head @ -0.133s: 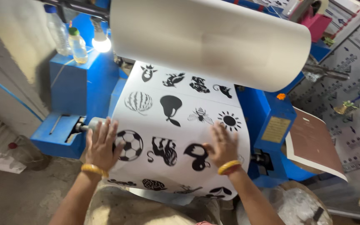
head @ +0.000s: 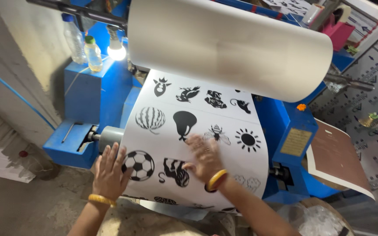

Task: The person smooths and guides a continuous roll of printed film through a lamination or printing machine by hand, ensuring the material remains flat and centered as it feeds through the rollers.

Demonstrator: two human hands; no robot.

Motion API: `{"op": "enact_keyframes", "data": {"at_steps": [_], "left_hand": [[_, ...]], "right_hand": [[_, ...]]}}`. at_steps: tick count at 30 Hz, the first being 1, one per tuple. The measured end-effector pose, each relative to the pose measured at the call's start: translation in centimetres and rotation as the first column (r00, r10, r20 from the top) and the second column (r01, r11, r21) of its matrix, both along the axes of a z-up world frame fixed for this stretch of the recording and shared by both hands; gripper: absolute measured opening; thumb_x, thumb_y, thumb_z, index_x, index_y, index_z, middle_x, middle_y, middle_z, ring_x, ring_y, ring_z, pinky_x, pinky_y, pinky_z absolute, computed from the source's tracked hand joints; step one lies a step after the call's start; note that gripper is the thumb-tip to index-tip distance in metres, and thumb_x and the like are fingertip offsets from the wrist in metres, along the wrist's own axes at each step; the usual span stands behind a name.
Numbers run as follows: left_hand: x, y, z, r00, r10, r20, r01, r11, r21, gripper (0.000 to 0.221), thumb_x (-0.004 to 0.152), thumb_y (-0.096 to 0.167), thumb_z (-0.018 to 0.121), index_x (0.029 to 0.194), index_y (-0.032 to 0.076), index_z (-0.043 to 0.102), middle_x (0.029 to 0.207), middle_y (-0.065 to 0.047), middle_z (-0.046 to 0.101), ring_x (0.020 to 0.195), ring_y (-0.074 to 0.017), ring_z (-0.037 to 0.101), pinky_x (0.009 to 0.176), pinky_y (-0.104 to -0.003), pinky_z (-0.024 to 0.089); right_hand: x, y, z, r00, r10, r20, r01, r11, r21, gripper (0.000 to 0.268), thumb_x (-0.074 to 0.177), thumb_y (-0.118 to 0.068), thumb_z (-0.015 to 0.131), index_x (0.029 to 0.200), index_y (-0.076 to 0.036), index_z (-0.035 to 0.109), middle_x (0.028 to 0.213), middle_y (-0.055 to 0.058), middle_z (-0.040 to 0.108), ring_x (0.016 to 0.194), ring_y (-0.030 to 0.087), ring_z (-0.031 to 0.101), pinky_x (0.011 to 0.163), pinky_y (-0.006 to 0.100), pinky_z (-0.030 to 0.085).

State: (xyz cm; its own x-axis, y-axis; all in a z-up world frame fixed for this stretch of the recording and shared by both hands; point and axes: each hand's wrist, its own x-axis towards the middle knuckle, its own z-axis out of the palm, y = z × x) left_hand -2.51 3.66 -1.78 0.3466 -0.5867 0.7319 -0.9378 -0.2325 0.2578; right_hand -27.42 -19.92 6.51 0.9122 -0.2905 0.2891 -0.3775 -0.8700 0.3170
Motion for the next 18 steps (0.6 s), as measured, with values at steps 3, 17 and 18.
{"op": "enact_keyframes", "data": {"at_steps": [3, 17, 18], "left_hand": [[-1.3, 2.6, -0.7, 0.999, 0.008, -0.048, -0.007, 1.000, 0.022, 0.069, 0.089, 0.042, 0.062, 0.150, 0.016, 0.043, 0.158, -0.020, 0.039, 0.147, -0.0401, 0.034, 0.114, -0.058, 0.034], [-2.8, 5.4, 2.2, 0.998, 0.015, -0.057, -0.018, 0.999, -0.047, 0.058, 0.090, 0.036, 0.064, 0.142, 0.012, 0.051, 0.158, -0.020, 0.039, 0.149, -0.0427, 0.033, 0.116, -0.056, 0.035], [-2.8, 5.3, 2.5, 0.998, 0.019, -0.059, -0.021, 0.999, -0.032, 0.058, 0.090, 0.036, 0.063, 0.141, 0.013, 0.051, 0.157, -0.019, 0.039, 0.148, -0.0417, 0.034, 0.116, -0.056, 0.034]], "right_hand": [[4.7, 4.8, 0.4, 0.936, 0.200, -0.288, -0.134, 0.963, 0.234, 0.089, 0.096, -0.072, 0.028, 0.162, -0.015, 0.011, 0.170, 0.006, 0.002, 0.155, 0.023, 0.003, 0.122, 0.056, 0.003], [6.3, -12.9, 5.4, 0.922, -0.358, -0.144, 0.385, 0.823, 0.417, 0.070, 0.100, -0.066, 0.033, 0.159, -0.029, 0.035, 0.169, 0.006, 0.023, 0.155, 0.026, 0.023, 0.125, 0.050, 0.021], [4.0, -15.0, 5.0, 0.894, -0.426, -0.139, 0.441, 0.782, 0.441, 0.071, 0.099, -0.067, 0.035, 0.158, -0.027, 0.035, 0.169, 0.007, 0.021, 0.155, 0.026, 0.020, 0.123, 0.053, 0.019]]}}
